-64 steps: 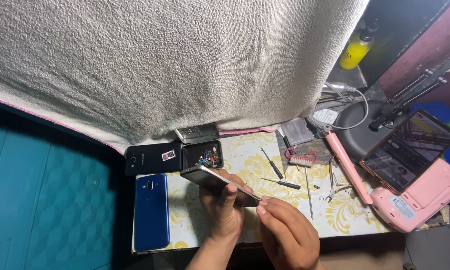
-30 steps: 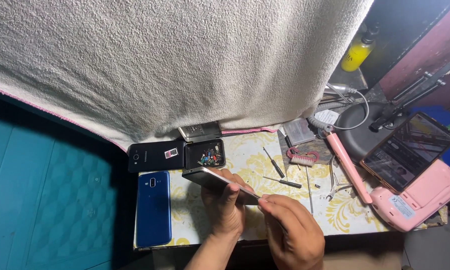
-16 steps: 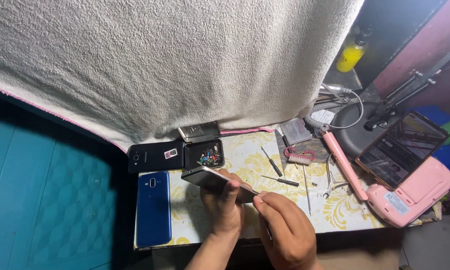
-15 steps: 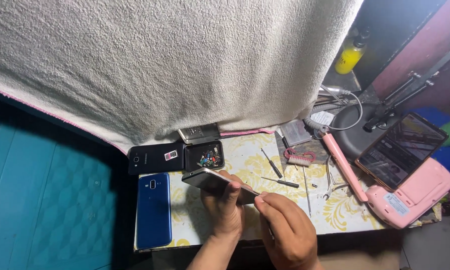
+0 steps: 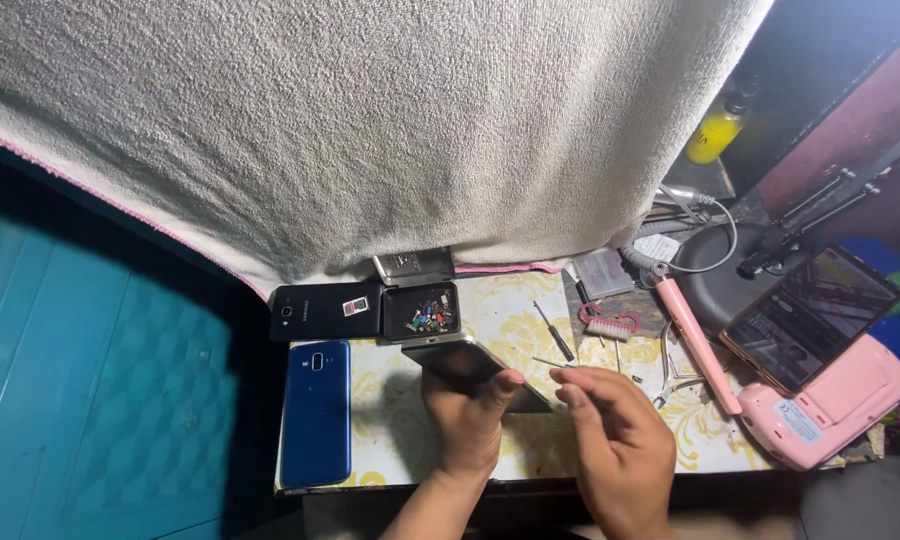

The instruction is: Using a small prying tool to carefully remove the back cover from a smartphone.

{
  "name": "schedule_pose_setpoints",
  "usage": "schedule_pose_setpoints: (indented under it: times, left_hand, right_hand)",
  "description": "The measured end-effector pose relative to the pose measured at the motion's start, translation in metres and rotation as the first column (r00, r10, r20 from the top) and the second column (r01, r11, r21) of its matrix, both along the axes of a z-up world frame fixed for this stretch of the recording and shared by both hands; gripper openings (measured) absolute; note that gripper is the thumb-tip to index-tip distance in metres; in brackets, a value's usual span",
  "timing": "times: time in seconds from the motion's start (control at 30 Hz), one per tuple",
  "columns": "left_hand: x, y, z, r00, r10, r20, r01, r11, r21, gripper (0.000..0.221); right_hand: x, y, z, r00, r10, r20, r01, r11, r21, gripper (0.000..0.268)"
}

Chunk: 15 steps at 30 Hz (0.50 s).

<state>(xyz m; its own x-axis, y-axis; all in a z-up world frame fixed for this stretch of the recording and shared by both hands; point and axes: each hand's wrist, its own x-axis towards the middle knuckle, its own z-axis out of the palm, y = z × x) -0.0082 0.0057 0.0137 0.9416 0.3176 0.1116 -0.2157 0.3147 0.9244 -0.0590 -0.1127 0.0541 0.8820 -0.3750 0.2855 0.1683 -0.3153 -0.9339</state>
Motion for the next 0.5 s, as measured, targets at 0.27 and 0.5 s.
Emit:
schedule_pose_setpoints:
  times: [0.27,0.5]
  left_hand:
    - [-0.014,0.003,0.027,0.986,-0.049,0.162,-0.031,0.891,0.453,0.028]
    - [0.009,0.014,0.036,0.831,-0.153,0.535,-0.266,0.734,0.625,0.045]
  right_hand:
    - [-0.007,-0.028,0.048,0.955,0.144,0.258,-0.109,0.983,-0.145,0.010]
    - [0.000,-0.034,0.054,0.886,0.235,0.401,-0.134,0.955,-0.264,0.014]
